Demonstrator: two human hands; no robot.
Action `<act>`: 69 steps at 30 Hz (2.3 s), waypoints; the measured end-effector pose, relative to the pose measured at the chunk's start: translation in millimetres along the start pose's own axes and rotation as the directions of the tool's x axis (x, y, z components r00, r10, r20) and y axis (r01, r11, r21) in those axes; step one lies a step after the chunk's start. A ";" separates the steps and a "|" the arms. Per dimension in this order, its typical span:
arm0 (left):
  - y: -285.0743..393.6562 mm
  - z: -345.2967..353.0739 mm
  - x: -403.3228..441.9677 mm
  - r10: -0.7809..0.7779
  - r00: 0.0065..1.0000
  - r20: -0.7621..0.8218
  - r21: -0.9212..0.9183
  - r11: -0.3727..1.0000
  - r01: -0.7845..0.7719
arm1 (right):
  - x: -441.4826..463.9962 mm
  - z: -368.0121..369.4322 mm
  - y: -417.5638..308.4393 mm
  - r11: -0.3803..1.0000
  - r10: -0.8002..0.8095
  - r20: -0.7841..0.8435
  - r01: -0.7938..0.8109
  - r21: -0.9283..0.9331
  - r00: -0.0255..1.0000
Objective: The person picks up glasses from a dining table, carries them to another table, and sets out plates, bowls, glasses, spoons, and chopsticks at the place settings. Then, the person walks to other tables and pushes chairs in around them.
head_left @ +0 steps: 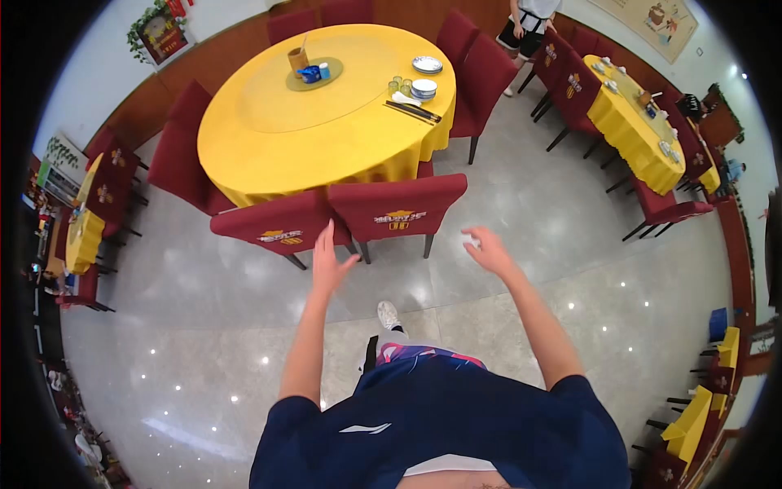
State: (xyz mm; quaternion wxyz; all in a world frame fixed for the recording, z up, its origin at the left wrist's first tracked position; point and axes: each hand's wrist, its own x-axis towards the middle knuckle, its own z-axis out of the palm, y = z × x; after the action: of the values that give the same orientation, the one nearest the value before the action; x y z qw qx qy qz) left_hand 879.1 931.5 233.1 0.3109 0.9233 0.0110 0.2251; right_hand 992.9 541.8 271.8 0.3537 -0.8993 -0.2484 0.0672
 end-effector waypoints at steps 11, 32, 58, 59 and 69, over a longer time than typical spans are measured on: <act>-107.4 28.1 163.3 -0.083 0.908 0.410 0.491 0.860 -0.143 | 181.6 28.3 15.9 0.765 0.044 0.264 0.138 -0.630 0.964; -80.7 14.3 99.8 0.048 0.873 0.486 0.372 0.892 -0.255 | 136.3 46.5 34.3 0.760 0.168 0.266 0.047 -0.648 0.949; -7.3 -8.1 -60.9 -0.196 0.736 0.647 0.226 0.972 0.061 | -52.1 140.7 -40.7 0.629 0.215 -0.454 -0.478 -0.613 0.865; -9.1 -10.5 -59.9 -0.186 0.733 0.655 0.222 0.974 0.048 | -50.5 147.2 -54.0 0.625 0.225 -0.463 -0.491 -0.607 0.858; -112.4 -104.5 -7.4 0.222 0.930 0.292 0.184 0.942 -0.282 | 17.5 291.1 -212.8 0.890 -0.169 -0.179 0.072 -0.450 0.969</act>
State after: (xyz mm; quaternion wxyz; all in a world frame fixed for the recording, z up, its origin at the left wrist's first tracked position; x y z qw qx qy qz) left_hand 841.7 1080.3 238.7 0.1723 0.9678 -0.1251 0.1343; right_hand 836.8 859.3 199.6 0.1694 -0.9405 -0.2734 -0.1098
